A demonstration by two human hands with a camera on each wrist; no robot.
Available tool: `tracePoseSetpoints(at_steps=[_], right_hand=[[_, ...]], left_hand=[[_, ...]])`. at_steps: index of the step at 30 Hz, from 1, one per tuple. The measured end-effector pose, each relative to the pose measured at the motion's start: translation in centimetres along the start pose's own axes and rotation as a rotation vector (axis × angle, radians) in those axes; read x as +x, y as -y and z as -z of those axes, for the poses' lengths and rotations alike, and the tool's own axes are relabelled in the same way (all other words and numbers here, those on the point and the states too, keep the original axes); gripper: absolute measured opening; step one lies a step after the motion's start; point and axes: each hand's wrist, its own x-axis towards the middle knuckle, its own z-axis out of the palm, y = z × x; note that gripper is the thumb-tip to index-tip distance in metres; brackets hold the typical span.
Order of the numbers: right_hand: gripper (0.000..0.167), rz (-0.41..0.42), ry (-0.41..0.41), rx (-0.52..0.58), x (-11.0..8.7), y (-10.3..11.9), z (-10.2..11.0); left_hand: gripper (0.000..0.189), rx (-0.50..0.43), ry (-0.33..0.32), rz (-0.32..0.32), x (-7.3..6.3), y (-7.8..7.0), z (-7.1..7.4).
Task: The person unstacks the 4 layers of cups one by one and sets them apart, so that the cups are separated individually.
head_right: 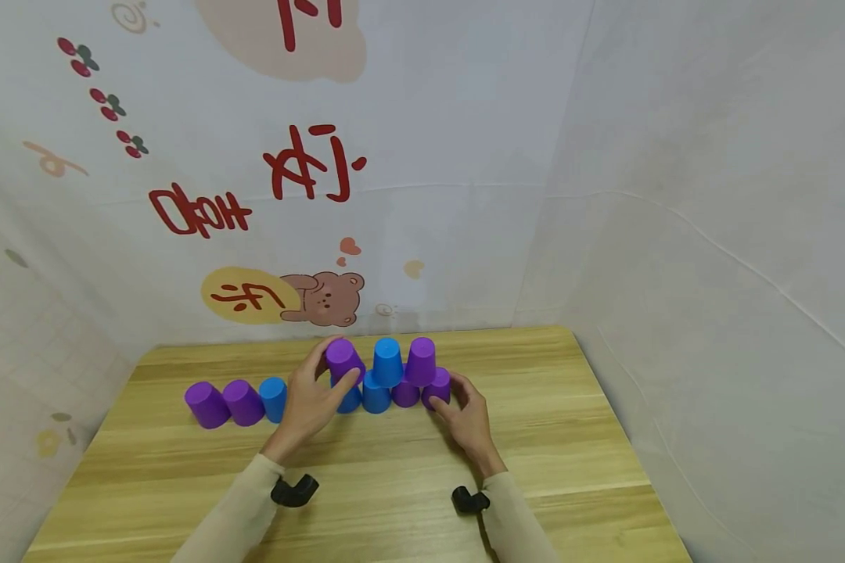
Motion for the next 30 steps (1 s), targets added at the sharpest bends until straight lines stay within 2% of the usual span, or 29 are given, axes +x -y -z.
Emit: tracePoseSetpoints(at_steps=[16, 23, 30], right_hand=[[0.061, -0.012, 0.008, -0.028, 0.3, -0.2, 0.2], [0.062, -0.022, 0.003, -0.028, 0.2, -0.2, 0.2], [0.062, -0.021, 0.003, -0.022, 0.0, -0.1, 0.1]], left_hand=[[0.067, -0.008, -0.011, 0.063, -2.1, -1.0, 1.7], [0.065, 0.008, -0.024, 0.024, -3.6, -1.3, 2.6], [0.065, 0.016, -0.048, 0.011, -5.3, -1.1, 3.1]])
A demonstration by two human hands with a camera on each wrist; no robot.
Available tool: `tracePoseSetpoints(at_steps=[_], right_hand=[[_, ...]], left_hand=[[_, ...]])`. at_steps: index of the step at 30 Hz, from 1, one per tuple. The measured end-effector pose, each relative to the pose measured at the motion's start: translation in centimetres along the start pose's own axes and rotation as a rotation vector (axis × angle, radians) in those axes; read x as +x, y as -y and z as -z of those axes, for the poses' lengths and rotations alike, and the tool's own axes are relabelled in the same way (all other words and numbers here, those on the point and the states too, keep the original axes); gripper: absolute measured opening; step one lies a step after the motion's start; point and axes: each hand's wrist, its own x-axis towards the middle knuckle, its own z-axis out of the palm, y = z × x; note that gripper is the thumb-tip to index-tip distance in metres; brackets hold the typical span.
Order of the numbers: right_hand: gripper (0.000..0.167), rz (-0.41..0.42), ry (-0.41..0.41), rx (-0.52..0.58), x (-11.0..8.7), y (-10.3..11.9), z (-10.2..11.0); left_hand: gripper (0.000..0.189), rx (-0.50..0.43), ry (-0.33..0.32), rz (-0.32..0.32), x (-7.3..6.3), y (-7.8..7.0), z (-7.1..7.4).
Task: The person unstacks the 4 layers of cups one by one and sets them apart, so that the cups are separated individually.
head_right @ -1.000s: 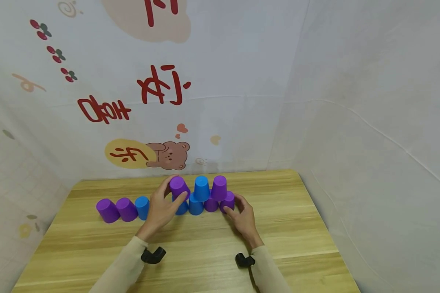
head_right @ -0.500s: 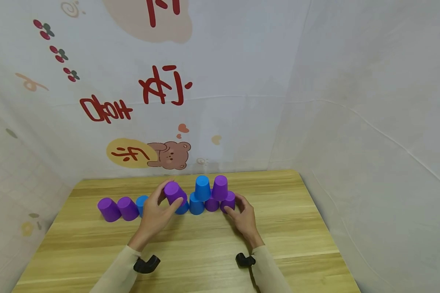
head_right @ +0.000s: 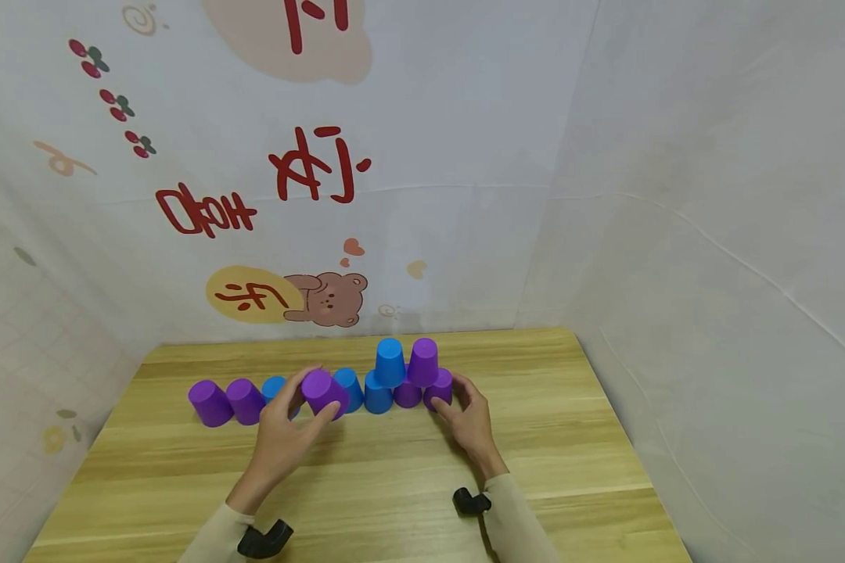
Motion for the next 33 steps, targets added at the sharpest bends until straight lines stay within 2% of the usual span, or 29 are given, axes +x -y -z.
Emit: tracePoseSetpoints(at_steps=[10, 15, 19, 22, 28, 33], right_hand=[[0.063, 0.003, 0.0, -0.004, 0.1, 0.0, 0.0], [0.062, 0.001, -0.001, -0.012, 0.2, 0.1, 0.0], [0.061, 0.0, -0.003, -0.012, 0.1, 0.1, 0.0], [0.061, -0.003, -0.006, -0.01, 0.1, 0.2, 0.0], [0.061, -0.001, -0.014, -0.009, 0.0, 0.0, -0.1], [0.059, 0.015, -0.011, 0.002, 0.1, -0.2, -0.1]], left_hand=[[0.065, -0.014, -0.044, -0.021, -2.3, 0.9, 0.9], [0.065, -0.032, -0.072, 0.001, -3.7, 1.2, 1.3], [0.065, -0.006, -0.097, 0.017, -4.9, 1.3, 1.7], [0.066, 0.012, -0.112, 0.055, -5.8, 1.4, 2.0], [0.065, 0.055, -0.135, 0.168, -7.4, 1.7, 2.7], [0.066, 0.078, -0.163, 0.213, -8.0, 2.6, 3.4]])
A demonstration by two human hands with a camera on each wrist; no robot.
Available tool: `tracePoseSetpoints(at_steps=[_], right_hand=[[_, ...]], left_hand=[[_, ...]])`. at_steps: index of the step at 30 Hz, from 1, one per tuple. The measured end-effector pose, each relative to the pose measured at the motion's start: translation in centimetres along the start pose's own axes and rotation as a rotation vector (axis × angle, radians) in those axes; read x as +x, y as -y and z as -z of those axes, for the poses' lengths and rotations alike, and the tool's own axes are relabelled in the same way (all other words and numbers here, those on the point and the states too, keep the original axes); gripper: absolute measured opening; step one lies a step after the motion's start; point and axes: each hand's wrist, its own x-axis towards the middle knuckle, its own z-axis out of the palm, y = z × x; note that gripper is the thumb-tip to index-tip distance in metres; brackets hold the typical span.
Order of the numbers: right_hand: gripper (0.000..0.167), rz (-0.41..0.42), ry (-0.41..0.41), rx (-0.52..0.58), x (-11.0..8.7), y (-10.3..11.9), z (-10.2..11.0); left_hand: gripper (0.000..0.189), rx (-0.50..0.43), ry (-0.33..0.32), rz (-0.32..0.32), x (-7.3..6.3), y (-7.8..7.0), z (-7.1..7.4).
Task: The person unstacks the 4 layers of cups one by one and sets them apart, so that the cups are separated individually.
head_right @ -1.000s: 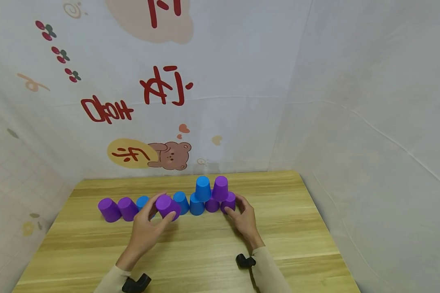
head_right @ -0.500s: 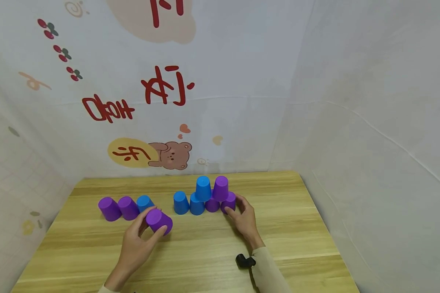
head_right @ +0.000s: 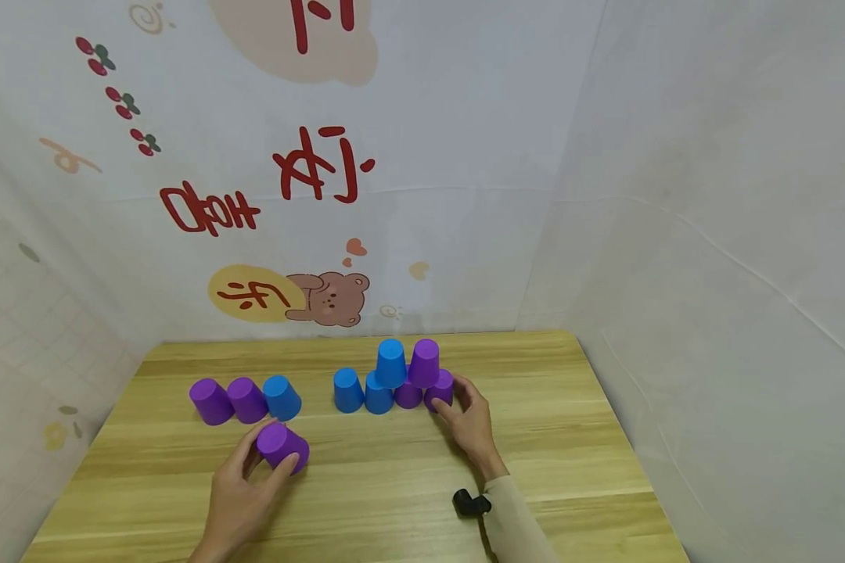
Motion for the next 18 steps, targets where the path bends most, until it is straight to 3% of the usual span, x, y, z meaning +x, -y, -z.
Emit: tracePoseSetpoints(at_steps=[7, 18], right_hand=[[0.059, -0.002, -0.001, -0.008, -0.1, 0.1, 0.0], [0.059, 0.004, 0.002, -0.003, 0.0, 0.0, 0.1]], left_hand=[[0.068, -0.007, -0.076, -0.018, 0.3, 1.3, 0.6], [0.067, 0.03, -0.136, -0.046, 1.0, 2.6, 0.6]])
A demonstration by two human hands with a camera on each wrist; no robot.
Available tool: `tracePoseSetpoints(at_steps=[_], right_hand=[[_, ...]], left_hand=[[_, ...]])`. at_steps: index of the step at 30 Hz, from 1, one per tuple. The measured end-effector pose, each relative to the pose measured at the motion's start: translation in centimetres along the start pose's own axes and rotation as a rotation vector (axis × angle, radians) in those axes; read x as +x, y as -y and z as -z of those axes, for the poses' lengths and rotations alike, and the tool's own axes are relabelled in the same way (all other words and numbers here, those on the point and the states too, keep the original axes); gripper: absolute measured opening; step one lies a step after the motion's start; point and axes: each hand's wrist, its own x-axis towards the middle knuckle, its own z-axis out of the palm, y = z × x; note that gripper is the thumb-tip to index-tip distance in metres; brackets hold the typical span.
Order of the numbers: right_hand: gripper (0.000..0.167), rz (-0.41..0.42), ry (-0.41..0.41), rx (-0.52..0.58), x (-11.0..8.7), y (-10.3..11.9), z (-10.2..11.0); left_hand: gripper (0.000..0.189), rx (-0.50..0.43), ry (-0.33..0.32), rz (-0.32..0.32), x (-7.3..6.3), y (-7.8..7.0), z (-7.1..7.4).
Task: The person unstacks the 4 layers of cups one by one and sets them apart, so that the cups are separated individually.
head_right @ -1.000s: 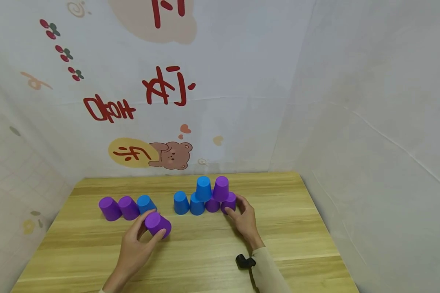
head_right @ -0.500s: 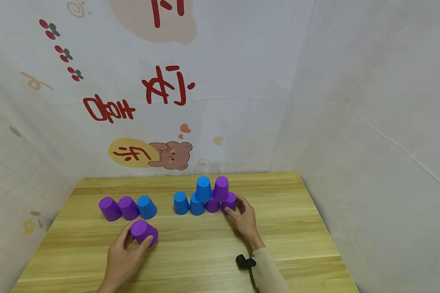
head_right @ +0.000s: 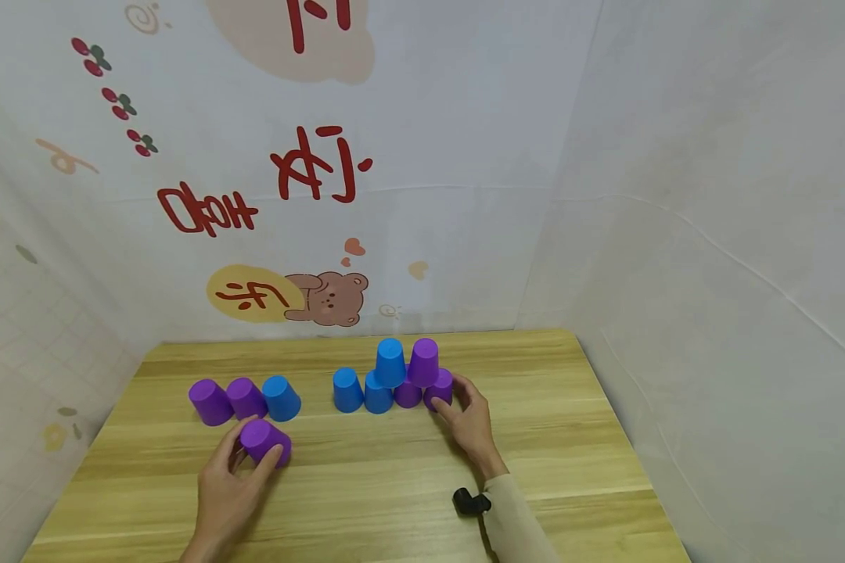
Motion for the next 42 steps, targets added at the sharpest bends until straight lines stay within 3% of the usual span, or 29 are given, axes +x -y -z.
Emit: tracePoseSetpoints(at_steps=[25, 33, 42], right_hand=[[0.06, -0.006, -0.005, 0.017, 0.0, 0.1, -0.1], [0.059, -0.007, -0.006, 0.024, 0.0, 0.2, -0.1], [0.059, -0.006, -0.004, 0.017, 0.1, 0.1, 0.0]], left_hand=[[0.063, 0.031, -0.02, 0.014, 1.0, 2.2, -0.9], [0.063, 0.026, -0.032, -0.014, 1.2, 2.7, -1.3], [0.064, 0.036, -0.036, 0.011, 1.3, 3.1, -1.5]])
